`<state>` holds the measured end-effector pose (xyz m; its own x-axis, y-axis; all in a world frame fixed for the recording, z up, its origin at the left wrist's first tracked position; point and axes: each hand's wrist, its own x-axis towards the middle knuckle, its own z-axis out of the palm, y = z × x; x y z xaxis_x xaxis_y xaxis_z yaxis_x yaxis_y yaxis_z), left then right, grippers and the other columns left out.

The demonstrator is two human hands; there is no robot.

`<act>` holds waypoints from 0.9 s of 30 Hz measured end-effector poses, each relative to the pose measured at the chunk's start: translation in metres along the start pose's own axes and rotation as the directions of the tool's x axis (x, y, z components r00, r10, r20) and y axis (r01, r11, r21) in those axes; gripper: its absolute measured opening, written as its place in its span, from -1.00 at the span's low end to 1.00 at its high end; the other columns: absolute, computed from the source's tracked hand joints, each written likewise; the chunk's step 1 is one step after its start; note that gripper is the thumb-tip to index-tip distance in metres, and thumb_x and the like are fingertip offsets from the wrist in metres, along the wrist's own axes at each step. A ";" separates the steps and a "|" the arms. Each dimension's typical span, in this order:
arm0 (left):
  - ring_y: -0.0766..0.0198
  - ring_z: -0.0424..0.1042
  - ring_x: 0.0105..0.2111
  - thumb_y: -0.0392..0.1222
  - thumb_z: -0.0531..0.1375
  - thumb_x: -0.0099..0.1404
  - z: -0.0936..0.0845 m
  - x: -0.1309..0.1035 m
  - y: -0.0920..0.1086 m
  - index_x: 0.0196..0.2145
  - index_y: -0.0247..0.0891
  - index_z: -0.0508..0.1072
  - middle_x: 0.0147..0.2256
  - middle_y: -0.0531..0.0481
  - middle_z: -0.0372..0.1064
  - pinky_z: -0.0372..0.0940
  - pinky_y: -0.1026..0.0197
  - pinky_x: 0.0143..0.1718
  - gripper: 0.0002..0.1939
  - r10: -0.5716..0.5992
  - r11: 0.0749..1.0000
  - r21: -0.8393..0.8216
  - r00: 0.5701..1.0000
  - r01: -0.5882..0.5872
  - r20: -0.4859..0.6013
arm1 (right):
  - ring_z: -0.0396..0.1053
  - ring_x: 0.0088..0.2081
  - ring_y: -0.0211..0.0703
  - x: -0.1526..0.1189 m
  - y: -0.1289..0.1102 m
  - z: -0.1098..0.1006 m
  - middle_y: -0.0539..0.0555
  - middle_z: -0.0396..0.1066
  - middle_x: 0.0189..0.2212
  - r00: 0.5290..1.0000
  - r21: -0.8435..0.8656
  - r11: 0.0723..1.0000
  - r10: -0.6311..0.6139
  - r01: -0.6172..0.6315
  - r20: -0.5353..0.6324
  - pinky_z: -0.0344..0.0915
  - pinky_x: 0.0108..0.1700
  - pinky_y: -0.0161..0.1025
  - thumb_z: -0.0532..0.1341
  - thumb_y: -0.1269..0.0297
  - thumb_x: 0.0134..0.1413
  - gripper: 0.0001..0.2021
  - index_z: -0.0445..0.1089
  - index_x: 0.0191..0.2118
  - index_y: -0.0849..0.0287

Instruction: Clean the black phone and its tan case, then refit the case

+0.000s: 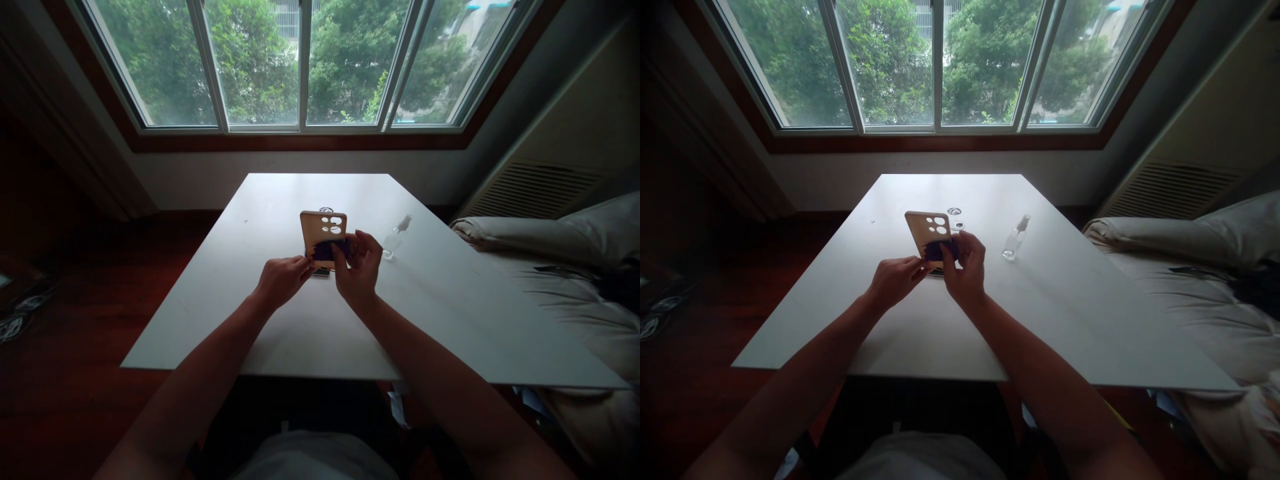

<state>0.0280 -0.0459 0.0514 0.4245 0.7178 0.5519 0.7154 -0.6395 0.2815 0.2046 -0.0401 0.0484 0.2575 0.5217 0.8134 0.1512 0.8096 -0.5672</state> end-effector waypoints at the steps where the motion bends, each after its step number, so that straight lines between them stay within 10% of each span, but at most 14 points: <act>1: 0.23 0.42 -0.40 -0.01 0.11 0.45 0.000 0.000 0.001 -0.21 -0.17 0.52 -0.33 -0.06 0.52 0.02 0.22 -0.41 -0.75 -0.003 1.000 -0.026 1.000 0.003 -0.009 | 0.44 -0.03 -0.12 0.001 0.001 -0.001 0.13 0.35 -0.03 1.000 0.001 1.000 0.003 -0.003 -0.006 0.48 -0.05 -0.13 0.28 0.31 0.19 -0.51 0.12 0.17 -0.01; 10: 0.35 0.33 -0.49 0.11 0.11 0.42 -0.004 0.001 -0.003 -0.10 -0.23 0.37 -0.41 0.05 0.41 0.17 0.30 -0.41 -0.66 -0.305 0.909 -0.352 0.933 0.224 -0.193 | 0.47 -0.08 -0.17 0.008 0.011 -0.008 0.10 0.39 -0.06 0.994 -0.063 0.992 0.110 -0.109 0.001 0.48 -0.06 -0.18 0.25 0.25 0.24 -0.56 0.17 0.19 0.01; 19: 0.23 0.41 -0.44 0.24 0.02 0.44 0.001 0.003 0.007 -0.35 -0.33 0.47 -0.46 -0.05 0.44 0.22 0.27 -0.47 -0.45 -0.498 0.739 -0.577 0.859 0.349 -0.118 | 0.49 0.00 -0.06 -0.001 -0.003 -0.006 0.06 0.49 0.02 0.931 -0.246 0.967 0.150 -0.068 0.333 0.43 0.07 -0.06 0.23 0.25 0.26 -0.64 0.40 0.15 0.00; 27: 0.33 0.31 -0.53 0.27 0.05 0.40 0.006 0.007 0.007 -0.45 -0.33 0.42 -0.52 -0.02 0.39 0.16 0.29 -0.52 -0.42 -0.492 0.661 -0.648 0.871 0.378 0.006 | 0.49 -0.05 -0.05 0.000 0.004 -0.008 0.09 0.49 0.00 0.918 -0.318 0.944 0.202 -0.090 0.341 0.44 0.01 -0.03 0.17 0.24 0.31 -0.62 0.32 0.20 0.06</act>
